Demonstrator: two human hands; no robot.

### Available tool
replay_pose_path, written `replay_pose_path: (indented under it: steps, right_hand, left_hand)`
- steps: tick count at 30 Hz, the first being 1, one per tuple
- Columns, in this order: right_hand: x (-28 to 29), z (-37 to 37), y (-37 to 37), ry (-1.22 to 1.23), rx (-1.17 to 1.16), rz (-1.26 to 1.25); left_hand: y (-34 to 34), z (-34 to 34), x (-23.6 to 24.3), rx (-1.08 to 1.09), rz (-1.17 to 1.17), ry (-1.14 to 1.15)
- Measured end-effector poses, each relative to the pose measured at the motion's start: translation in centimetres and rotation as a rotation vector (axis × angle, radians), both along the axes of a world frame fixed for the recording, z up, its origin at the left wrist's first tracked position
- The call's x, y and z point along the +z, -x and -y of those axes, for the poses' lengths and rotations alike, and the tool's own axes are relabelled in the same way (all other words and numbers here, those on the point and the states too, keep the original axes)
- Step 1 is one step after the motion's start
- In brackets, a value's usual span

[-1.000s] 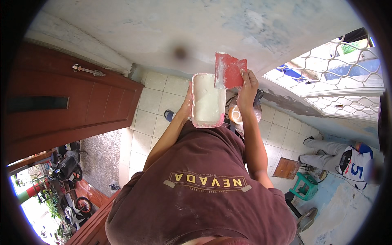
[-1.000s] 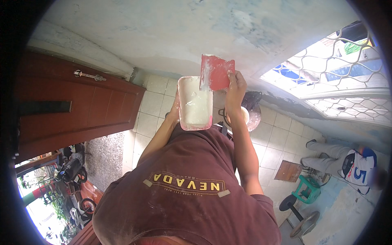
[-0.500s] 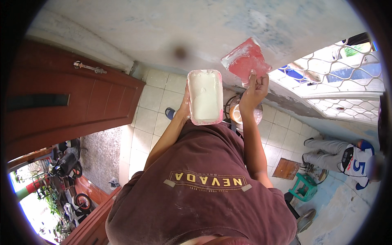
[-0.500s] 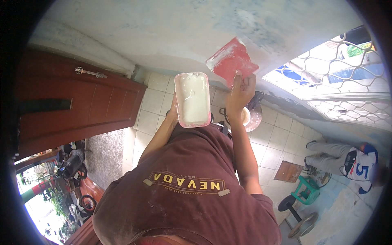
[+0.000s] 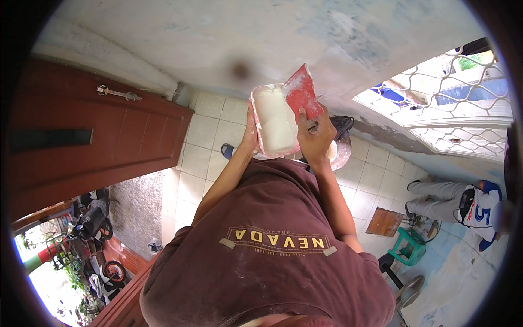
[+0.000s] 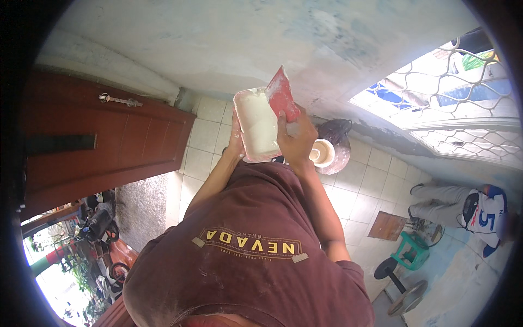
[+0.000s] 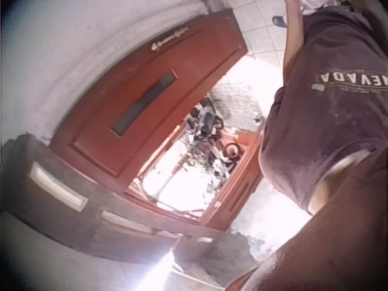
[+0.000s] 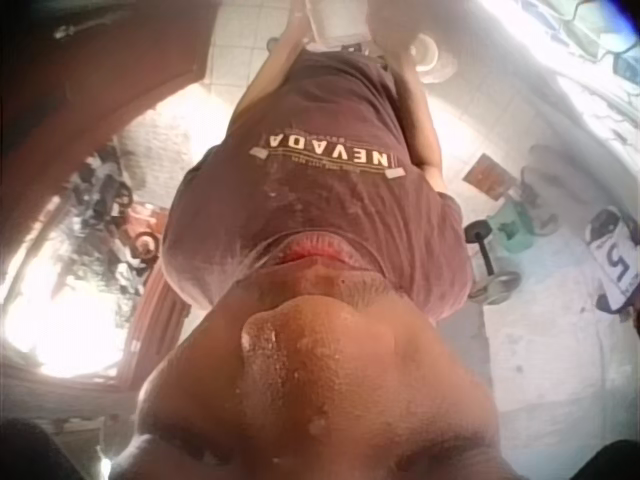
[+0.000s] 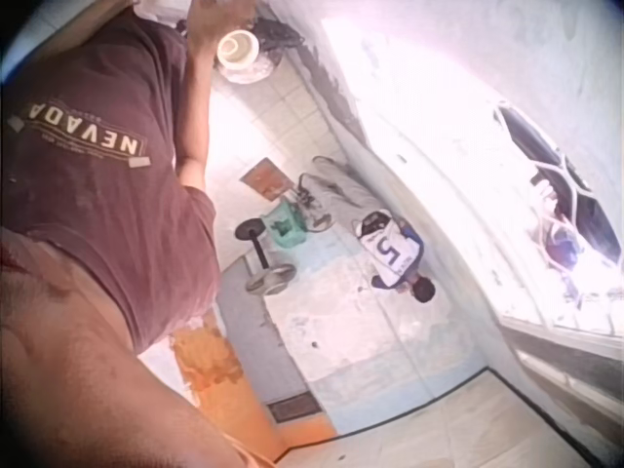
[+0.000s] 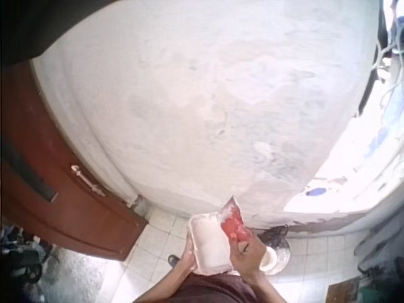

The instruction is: The person applies putty to a wall using a scraper and then loads more putty onto the scraper from a plastic container.

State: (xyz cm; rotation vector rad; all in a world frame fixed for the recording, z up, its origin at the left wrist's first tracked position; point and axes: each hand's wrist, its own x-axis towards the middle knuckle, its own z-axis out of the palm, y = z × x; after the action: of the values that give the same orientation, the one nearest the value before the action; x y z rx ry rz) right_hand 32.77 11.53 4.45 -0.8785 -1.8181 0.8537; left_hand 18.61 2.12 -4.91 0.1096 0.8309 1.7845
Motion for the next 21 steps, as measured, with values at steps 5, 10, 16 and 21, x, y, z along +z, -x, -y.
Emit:
replay_pose_path:
  steps: [5,10,16,21]
  right_hand:
    - [0.2,0.7,1.0,-0.204,0.125,0.034]
    - [0.0,1.5,1.4,-0.197,0.312,0.03]
    - [1.3,1.5,0.1,-0.045,0.225,0.051]
    - [1.7,-0.7,0.9,-0.056,0.226,0.198]
  left_hand:
    - [-0.2,-0.5,-0.1,-0.003,-0.049,0.045]
    - [0.3,-0.9,-0.8,-0.01,0.013,-0.062]
    - [0.5,-0.7,0.0,0.01,0.071,-0.117]
    - [0.6,-0.6,0.2,-0.031,0.073,-0.173]
